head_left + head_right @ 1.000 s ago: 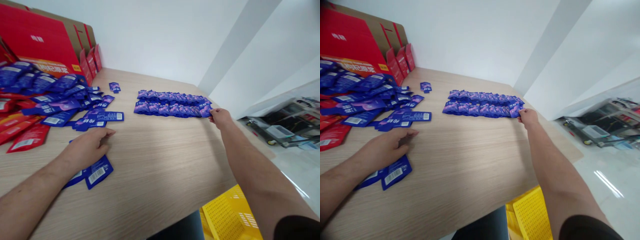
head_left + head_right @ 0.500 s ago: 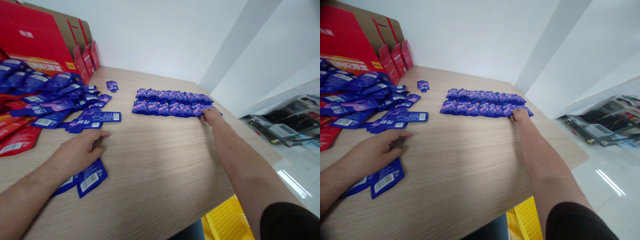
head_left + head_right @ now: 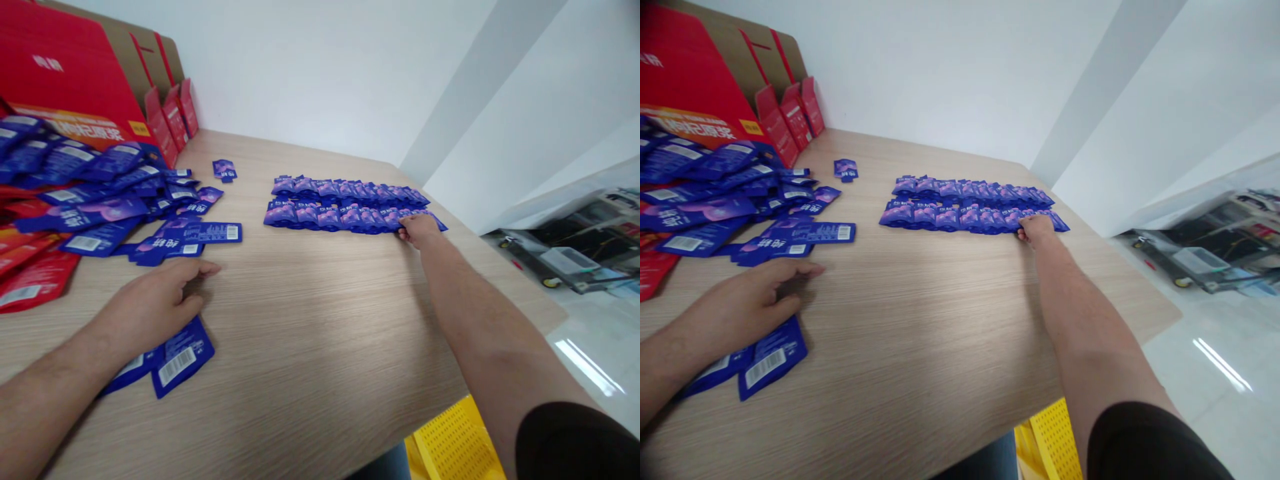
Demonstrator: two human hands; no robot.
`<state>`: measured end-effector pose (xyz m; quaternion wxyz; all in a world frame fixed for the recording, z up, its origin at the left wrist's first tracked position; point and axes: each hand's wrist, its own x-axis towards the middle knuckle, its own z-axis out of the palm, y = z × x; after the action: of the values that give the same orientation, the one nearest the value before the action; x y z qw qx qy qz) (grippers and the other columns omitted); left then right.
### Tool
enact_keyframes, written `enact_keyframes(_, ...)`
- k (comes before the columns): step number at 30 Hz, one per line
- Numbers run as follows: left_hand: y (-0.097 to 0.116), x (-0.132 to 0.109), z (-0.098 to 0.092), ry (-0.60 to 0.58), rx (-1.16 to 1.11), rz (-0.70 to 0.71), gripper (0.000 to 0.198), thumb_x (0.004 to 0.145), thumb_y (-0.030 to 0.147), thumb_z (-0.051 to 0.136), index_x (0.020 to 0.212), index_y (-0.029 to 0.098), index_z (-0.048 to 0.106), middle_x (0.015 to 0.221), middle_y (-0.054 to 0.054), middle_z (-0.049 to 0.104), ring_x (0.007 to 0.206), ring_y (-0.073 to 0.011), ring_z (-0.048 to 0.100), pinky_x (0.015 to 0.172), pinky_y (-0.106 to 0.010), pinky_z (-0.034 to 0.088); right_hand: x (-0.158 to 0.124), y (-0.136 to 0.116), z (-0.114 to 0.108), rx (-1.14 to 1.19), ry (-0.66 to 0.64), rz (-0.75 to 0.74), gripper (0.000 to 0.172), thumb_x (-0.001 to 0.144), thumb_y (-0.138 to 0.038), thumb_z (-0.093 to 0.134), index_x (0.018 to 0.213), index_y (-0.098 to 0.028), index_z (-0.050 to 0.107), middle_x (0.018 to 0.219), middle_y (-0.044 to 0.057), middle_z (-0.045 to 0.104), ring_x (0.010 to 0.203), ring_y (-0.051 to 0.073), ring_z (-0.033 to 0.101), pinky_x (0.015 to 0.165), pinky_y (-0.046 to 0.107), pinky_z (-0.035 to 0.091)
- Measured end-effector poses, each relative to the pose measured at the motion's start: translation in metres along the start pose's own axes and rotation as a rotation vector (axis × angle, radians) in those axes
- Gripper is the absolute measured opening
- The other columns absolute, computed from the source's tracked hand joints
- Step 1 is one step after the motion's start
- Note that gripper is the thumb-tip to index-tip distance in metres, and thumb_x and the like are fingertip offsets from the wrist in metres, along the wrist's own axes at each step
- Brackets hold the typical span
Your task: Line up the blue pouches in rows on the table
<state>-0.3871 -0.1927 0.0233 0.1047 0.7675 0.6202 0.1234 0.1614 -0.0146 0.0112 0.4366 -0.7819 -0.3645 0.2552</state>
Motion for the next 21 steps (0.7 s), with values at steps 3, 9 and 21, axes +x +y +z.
enact_keyframes(3, 0.000, 0.000, 0.000, -0.005, -0.001, 0.001, 0.060, 0.072, 0.039, 0.047, 0.127, 0.023, 0.066, 0.130, -0.007, 0.071, 0.118, -0.0303, 0.067, 0.105, -0.043, 0.052, 0.001, 0.000, -0.001, -0.007, 0.003, 0.004, 0.016, 0.089, -0.016, 0.071, 0.076, -0.018, 0.063, 0.054, -0.001, 0.059, 0.048, 0.013, 0.059, 0.047, 0.023, 0.052)
enact_keyframes(9, -0.001, 0.001, 0.001, -0.006, 0.004, -0.001, 0.060, 0.073, 0.039, 0.047, 0.127, 0.022, 0.065, 0.131, -0.007, 0.070, 0.118, -0.0301, 0.067, 0.105, -0.042, 0.052, 0.007, -0.002, 0.002, -0.066, 0.001, -0.012, 0.017, 0.087, -0.014, 0.073, 0.072, -0.018, 0.066, 0.056, 0.001, 0.060, 0.048, 0.014, 0.060, 0.050, 0.029, 0.054)
enact_keyframes(21, -0.001, 0.001, 0.000, -0.005, 0.002, 0.020, 0.060, 0.075, 0.039, 0.046, 0.128, 0.020, 0.066, 0.129, -0.010, 0.070, 0.118, -0.0300, 0.067, 0.105, -0.043, 0.052, -0.001, -0.006, 0.009, -0.305, 0.025, -0.123, 0.015, 0.087, -0.022, 0.070, 0.073, -0.017, 0.071, 0.053, 0.005, 0.063, 0.044, 0.019, 0.061, 0.043, 0.026, 0.046)
